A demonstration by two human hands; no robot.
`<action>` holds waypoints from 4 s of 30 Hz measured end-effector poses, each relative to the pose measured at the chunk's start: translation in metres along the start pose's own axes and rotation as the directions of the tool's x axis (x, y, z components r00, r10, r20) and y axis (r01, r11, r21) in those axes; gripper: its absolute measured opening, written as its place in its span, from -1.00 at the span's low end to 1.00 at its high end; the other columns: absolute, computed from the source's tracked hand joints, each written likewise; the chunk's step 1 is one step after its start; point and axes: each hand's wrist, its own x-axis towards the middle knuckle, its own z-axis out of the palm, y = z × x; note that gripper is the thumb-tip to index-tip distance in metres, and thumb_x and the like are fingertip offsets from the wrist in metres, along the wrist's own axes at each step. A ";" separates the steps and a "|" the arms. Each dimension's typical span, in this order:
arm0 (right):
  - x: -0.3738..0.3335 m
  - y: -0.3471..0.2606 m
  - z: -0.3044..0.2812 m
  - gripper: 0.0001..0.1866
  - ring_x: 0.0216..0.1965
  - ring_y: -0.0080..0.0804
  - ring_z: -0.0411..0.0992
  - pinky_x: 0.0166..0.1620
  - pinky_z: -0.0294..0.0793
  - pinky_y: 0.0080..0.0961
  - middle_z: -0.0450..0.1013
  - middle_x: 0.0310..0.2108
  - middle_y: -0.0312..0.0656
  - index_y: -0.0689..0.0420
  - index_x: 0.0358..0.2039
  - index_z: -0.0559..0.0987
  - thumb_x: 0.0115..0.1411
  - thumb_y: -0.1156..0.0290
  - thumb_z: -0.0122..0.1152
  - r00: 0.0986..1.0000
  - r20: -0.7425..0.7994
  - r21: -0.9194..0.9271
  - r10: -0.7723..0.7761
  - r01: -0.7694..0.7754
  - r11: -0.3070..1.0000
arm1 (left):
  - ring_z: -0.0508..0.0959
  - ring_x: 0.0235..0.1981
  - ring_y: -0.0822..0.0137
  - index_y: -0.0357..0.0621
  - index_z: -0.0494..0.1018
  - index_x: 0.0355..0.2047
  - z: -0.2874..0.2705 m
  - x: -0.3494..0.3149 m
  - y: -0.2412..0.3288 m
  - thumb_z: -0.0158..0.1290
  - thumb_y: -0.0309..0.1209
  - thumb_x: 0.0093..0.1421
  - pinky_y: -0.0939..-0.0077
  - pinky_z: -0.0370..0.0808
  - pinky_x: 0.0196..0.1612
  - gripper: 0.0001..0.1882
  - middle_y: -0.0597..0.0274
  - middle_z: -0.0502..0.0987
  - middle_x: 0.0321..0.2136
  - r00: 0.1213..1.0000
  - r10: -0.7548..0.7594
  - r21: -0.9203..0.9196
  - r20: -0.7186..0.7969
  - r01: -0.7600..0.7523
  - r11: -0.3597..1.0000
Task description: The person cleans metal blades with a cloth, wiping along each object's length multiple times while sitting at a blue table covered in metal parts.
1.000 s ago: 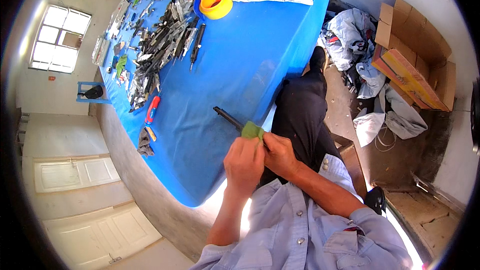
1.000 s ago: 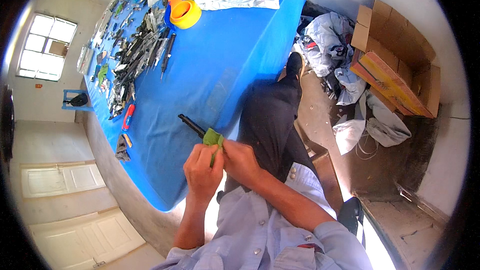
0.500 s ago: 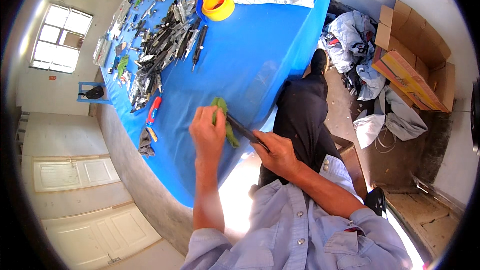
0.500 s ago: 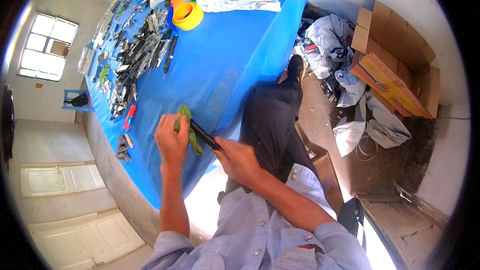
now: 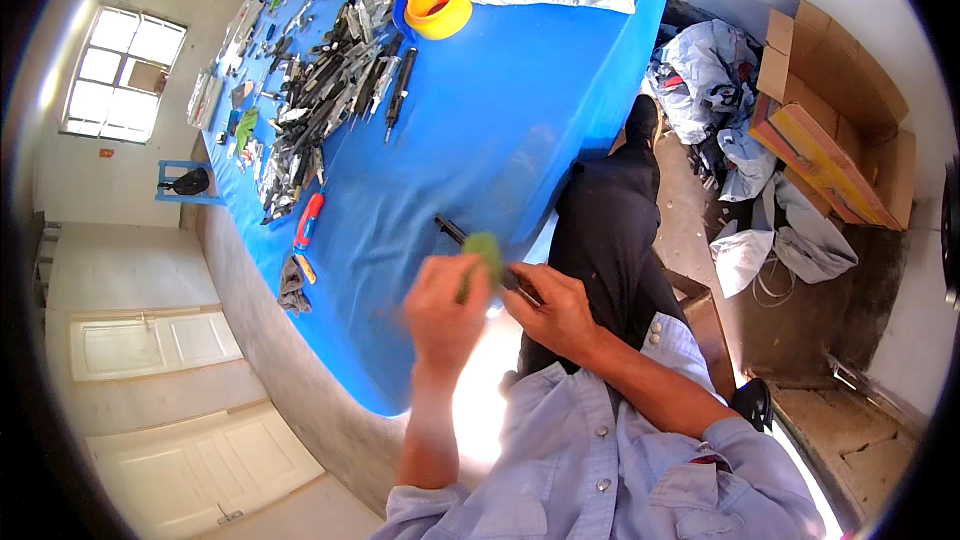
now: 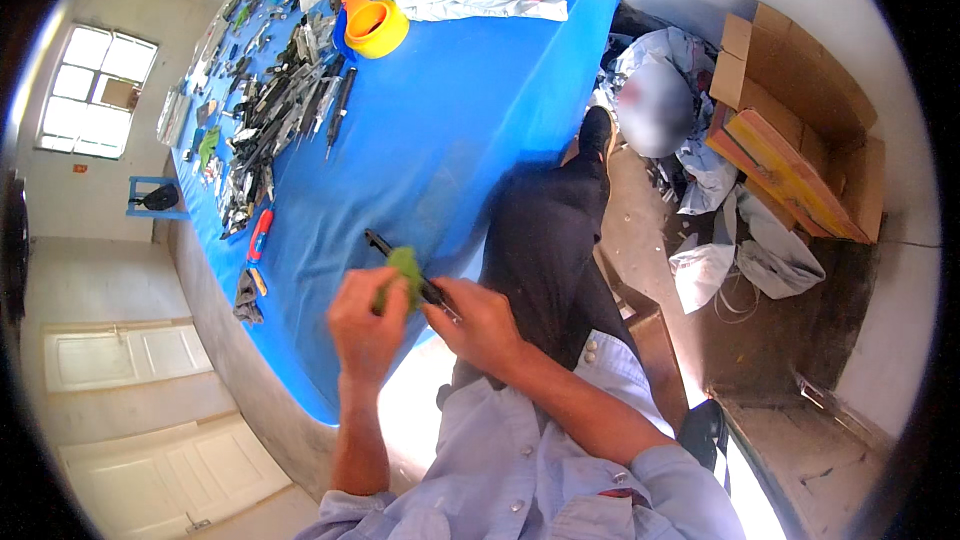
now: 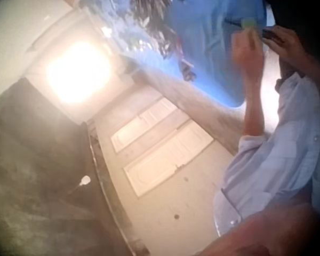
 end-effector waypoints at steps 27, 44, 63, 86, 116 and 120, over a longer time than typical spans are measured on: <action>-0.002 -0.004 0.002 -0.81 -0.50 -0.11 0.57 -0.39 0.53 -0.26 0.55 -0.49 0.00 0.27 -0.20 0.66 0.32 0.39 0.33 0.994 0.002 0.017 0.109 -0.109 0.994 | 0.64 -0.33 -0.02 -0.26 0.63 -0.23 0.009 -0.004 -0.011 0.19 -0.51 0.27 0.17 0.55 -0.22 -0.89 -0.03 0.61 -0.35 0.993 -0.117 0.031 0.019 0.116 0.993; 0.017 -0.020 -0.004 -0.75 -0.57 -0.67 0.36 -0.49 0.35 -0.60 0.43 -0.58 -0.37 0.30 -0.25 0.62 0.48 0.36 0.16 0.921 -0.010 0.394 0.390 -0.355 0.848 | 0.61 -0.33 0.30 -0.28 0.63 -0.22 -0.030 0.043 -0.105 0.19 -0.42 0.34 0.41 0.52 -0.22 -0.85 0.13 0.64 -0.37 0.843 -0.381 -0.165 -0.380 0.343 0.925; 0.163 -0.008 0.077 -0.62 -0.54 0.05 0.31 -0.41 0.35 -0.16 0.39 -0.50 0.14 0.26 -0.38 0.53 0.50 0.23 0.08 0.972 0.212 -0.226 0.097 -0.047 0.973 | 0.64 -0.35 -0.05 -0.22 0.56 -0.23 0.022 0.085 -0.133 0.24 -0.57 0.23 0.18 0.58 -0.29 -0.88 -0.01 0.63 -0.32 0.892 -0.117 -0.248 -0.436 0.006 0.969; 0.156 -0.010 0.080 -0.63 -0.41 0.16 0.53 -0.30 0.51 -0.11 0.54 -0.44 0.11 0.21 -0.33 0.60 0.53 0.25 -0.03 0.974 0.225 -0.422 -0.021 0.117 0.899 | 0.62 -0.38 -0.06 -0.24 0.54 -0.26 0.017 0.081 -0.132 0.21 -0.57 0.25 0.16 0.55 -0.32 -0.92 -0.02 0.60 -0.39 0.898 -0.092 -0.259 -0.429 -0.025 0.965; 0.153 -0.006 0.083 -0.48 -0.56 -0.47 0.30 -0.45 0.32 -0.39 0.35 -0.63 -0.20 0.25 -0.39 0.58 0.60 0.14 -0.08 0.980 0.193 -0.348 -0.055 0.120 0.930 | 0.64 -0.34 -0.07 -0.25 0.53 -0.25 0.007 0.088 -0.155 0.22 -0.54 0.27 0.20 0.57 -0.32 -0.91 -0.03 0.61 -0.36 0.819 -0.298 -0.380 -0.491 0.107 0.919; 0.156 -0.009 0.085 -0.67 -0.36 0.26 0.49 -0.29 0.47 -0.06 0.49 -0.41 0.17 0.23 -0.33 0.54 0.53 0.32 -0.06 0.985 0.174 -0.453 0.011 0.070 0.889 | 0.63 -0.40 -0.02 -0.25 0.54 -0.25 0.011 0.081 -0.131 0.23 -0.55 0.25 0.21 0.56 -0.34 -0.90 0.00 0.60 -0.39 0.885 -0.103 -0.332 -0.454 -0.060 0.941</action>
